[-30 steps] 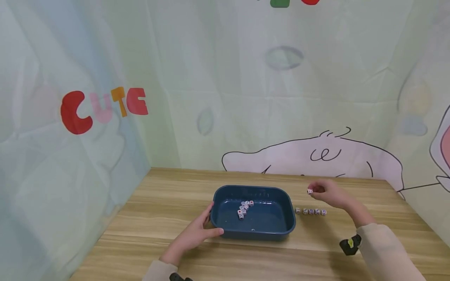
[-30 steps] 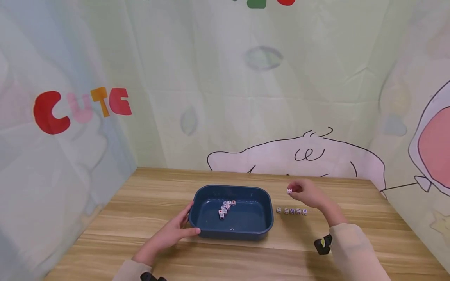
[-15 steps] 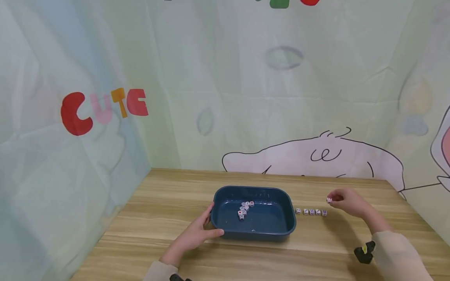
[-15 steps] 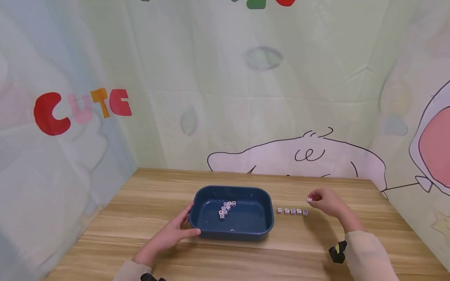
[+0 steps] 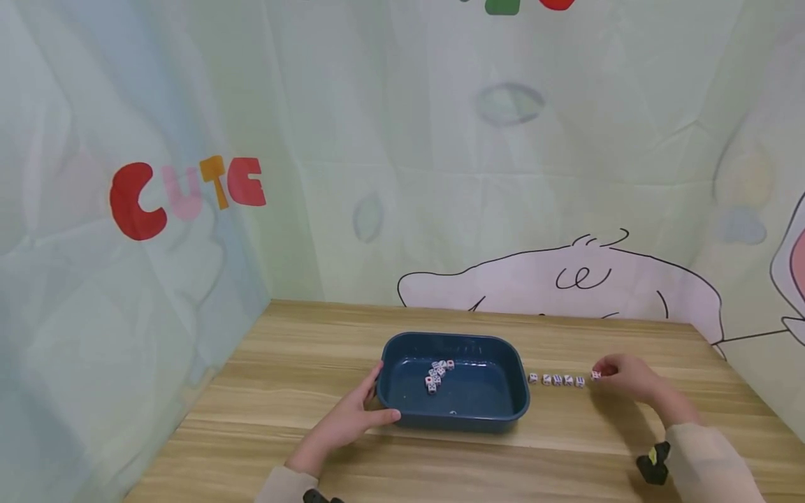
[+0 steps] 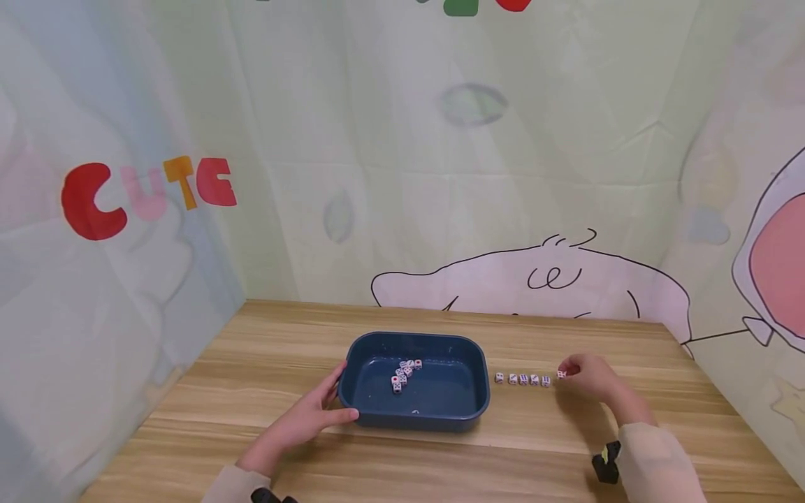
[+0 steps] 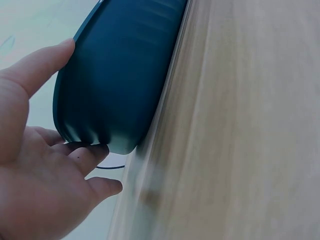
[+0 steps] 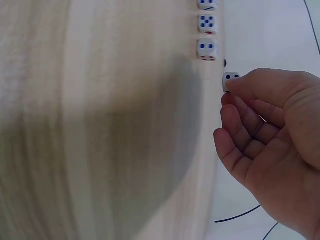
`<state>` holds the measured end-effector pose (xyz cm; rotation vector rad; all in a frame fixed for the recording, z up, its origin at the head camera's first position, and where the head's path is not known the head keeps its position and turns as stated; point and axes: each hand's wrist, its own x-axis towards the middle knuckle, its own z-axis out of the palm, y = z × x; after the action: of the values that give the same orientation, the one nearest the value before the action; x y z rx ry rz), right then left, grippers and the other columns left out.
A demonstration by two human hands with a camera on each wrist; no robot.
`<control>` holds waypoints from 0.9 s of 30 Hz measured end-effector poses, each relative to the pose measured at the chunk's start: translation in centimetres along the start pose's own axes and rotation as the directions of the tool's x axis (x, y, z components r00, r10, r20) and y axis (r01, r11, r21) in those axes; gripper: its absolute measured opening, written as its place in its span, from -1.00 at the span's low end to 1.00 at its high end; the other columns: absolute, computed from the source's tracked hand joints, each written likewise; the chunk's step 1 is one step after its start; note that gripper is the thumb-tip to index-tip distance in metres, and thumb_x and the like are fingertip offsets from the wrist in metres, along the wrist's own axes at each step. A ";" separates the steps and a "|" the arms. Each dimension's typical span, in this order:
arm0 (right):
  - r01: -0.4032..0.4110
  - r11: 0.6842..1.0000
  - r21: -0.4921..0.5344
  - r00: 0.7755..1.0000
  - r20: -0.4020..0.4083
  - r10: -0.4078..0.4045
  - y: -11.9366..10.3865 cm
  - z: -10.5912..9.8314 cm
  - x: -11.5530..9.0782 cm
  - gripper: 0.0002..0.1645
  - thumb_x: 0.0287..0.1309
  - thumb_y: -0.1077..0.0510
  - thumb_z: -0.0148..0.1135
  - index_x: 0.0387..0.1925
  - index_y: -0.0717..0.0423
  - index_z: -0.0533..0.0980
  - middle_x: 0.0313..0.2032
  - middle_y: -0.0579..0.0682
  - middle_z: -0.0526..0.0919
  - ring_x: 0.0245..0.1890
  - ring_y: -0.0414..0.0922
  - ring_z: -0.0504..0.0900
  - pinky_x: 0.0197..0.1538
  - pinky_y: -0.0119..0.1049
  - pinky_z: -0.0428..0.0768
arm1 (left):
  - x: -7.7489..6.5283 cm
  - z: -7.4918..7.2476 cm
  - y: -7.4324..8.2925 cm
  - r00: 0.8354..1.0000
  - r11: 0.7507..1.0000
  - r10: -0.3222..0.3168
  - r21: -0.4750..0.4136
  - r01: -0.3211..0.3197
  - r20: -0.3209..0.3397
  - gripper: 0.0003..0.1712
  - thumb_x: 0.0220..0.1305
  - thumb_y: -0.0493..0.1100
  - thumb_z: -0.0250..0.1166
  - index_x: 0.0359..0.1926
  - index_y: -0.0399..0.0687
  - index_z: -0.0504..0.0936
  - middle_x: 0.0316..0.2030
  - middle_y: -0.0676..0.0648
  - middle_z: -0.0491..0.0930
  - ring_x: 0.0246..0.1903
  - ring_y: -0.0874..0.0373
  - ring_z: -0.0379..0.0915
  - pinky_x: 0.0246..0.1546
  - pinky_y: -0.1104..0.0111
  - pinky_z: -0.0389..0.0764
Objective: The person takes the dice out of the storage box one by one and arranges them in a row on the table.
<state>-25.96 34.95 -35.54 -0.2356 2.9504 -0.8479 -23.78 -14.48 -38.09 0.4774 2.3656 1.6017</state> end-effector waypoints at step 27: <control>0.005 0.999 0.036 1.000 0.001 -0.005 0.6 1.7 0.2 -0.89 0.05 0.34 0.24 -0.37 0.37 0.55 -0.45 -0.04 0.58 -0.42 -0.16 0.45 -0.38 -0.36 0.43 | -0.1 -0.1 0.1 1.000 1.000 0.000 -0.015 0.001 0.017 0.12 0.16 -0.07 0.41 0.52 -0.17 -0.14 0.47 -0.33 -0.09 0.42 -0.28 -0.07 0.37 -0.13 -0.01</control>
<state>-26.02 34.52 -37.24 -0.2415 2.9319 -0.9006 -23.76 -14.60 -37.98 0.4857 2.3398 1.6072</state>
